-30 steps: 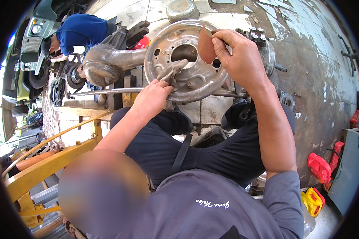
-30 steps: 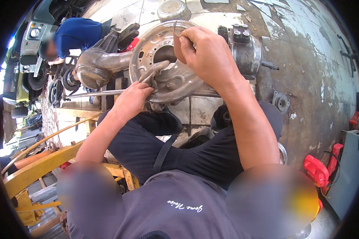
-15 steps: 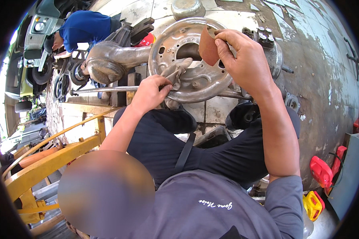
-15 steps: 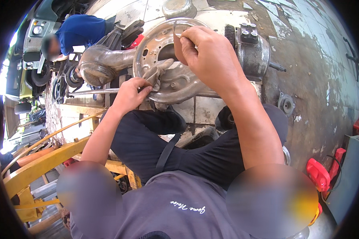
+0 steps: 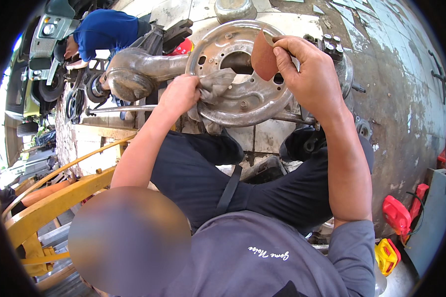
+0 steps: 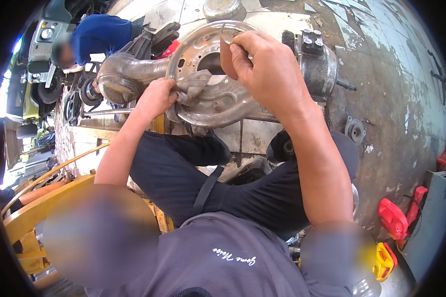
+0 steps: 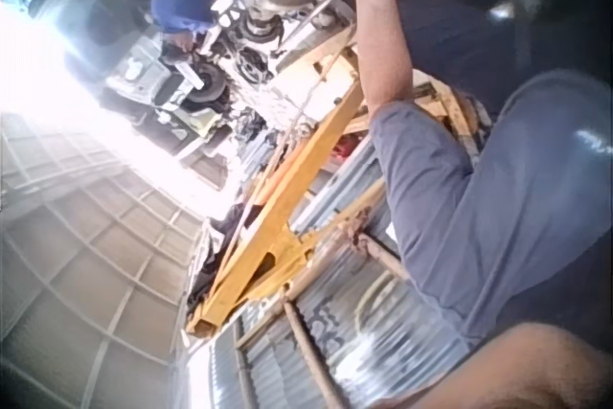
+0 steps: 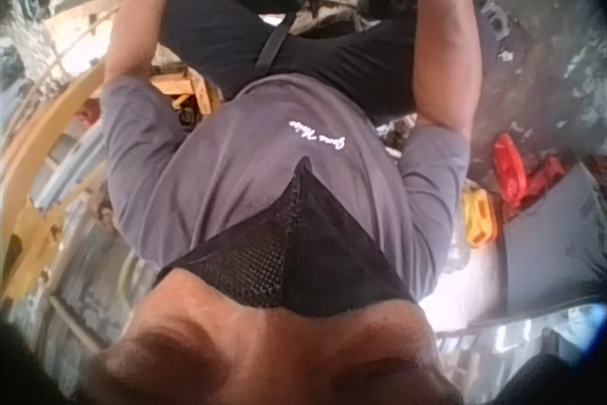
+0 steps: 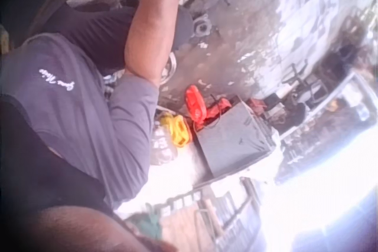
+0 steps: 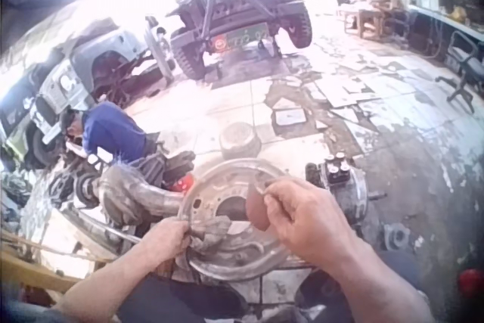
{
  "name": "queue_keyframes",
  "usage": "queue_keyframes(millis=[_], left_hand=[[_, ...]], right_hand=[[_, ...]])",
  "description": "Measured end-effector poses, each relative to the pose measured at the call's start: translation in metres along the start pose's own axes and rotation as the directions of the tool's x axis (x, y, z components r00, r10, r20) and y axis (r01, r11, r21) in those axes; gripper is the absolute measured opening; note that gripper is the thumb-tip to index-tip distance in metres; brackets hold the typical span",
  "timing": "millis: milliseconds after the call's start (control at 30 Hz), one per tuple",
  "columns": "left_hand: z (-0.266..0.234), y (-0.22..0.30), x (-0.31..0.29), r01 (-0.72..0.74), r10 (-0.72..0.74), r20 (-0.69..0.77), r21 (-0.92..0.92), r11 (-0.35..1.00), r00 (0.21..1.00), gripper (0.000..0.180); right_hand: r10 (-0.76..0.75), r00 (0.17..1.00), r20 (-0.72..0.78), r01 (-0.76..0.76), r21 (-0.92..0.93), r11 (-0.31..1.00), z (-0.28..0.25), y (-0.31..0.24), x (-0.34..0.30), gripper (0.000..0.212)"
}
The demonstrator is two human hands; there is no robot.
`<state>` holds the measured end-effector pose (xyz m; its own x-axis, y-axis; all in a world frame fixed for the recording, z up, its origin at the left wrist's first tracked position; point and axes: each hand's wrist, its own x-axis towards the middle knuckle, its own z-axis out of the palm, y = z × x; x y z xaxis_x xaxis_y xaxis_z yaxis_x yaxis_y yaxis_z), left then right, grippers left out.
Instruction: The person sands the surface of a large circular metal part using a sanding block. They repeatedly rub the block over the face and edges of the part, rotating it to reach different areas.
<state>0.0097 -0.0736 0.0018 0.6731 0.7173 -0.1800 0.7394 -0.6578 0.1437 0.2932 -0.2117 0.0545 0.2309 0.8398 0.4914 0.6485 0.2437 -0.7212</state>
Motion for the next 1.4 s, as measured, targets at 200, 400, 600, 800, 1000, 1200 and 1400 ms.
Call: queue_keyframes(millis=[200,400,600,800,1000,1200,1400], left_hand=[[-0.017,-0.009,-0.011,0.074,-0.157,-0.267,-0.297,0.952,0.951,0.02],[0.011,0.004,-0.022,-0.274,0.263,-0.077,-0.27,0.923,0.962,0.02],[0.002,0.009,-0.009,-0.247,0.246,0.042,0.013,0.969,0.968,0.013],[-0.013,-0.017,0.008,-0.027,0.094,-0.184,0.337,0.941,0.979,0.013],[0.007,0.005,-0.022,-0.246,0.241,-0.068,-0.081,0.966,0.968,0.013],[0.013,-0.022,0.018,-0.083,0.14,-0.201,0.267,0.96,0.97,0.015],[-0.005,-0.006,-0.001,-0.105,0.006,-0.234,-0.414,0.904,0.972,0.015]], right_hand=[[0.022,0.999,0.036,-0.021,-0.021,1.0,-0.005,-0.004,0.0,0.02],[0.005,1.0,0.017,-0.005,0.024,1.0,0.003,-0.004,-0.003,0.016],[0.007,1.0,0.019,-0.007,0.003,1.0,0.004,0.0,-0.004,0.015],[0.07,0.997,0.02,-0.071,0.041,0.997,-0.003,-0.002,-0.001,0.015],[0.034,0.999,0.017,-0.035,0.047,0.998,-0.002,-0.004,0.0,0.015],[0.003,1.0,0.021,-0.004,0.007,1.0,0.006,-0.001,-0.002,0.016],[0.06,0.997,0.053,-0.062,0.032,0.998,-0.002,-0.005,0.0,0.015]])
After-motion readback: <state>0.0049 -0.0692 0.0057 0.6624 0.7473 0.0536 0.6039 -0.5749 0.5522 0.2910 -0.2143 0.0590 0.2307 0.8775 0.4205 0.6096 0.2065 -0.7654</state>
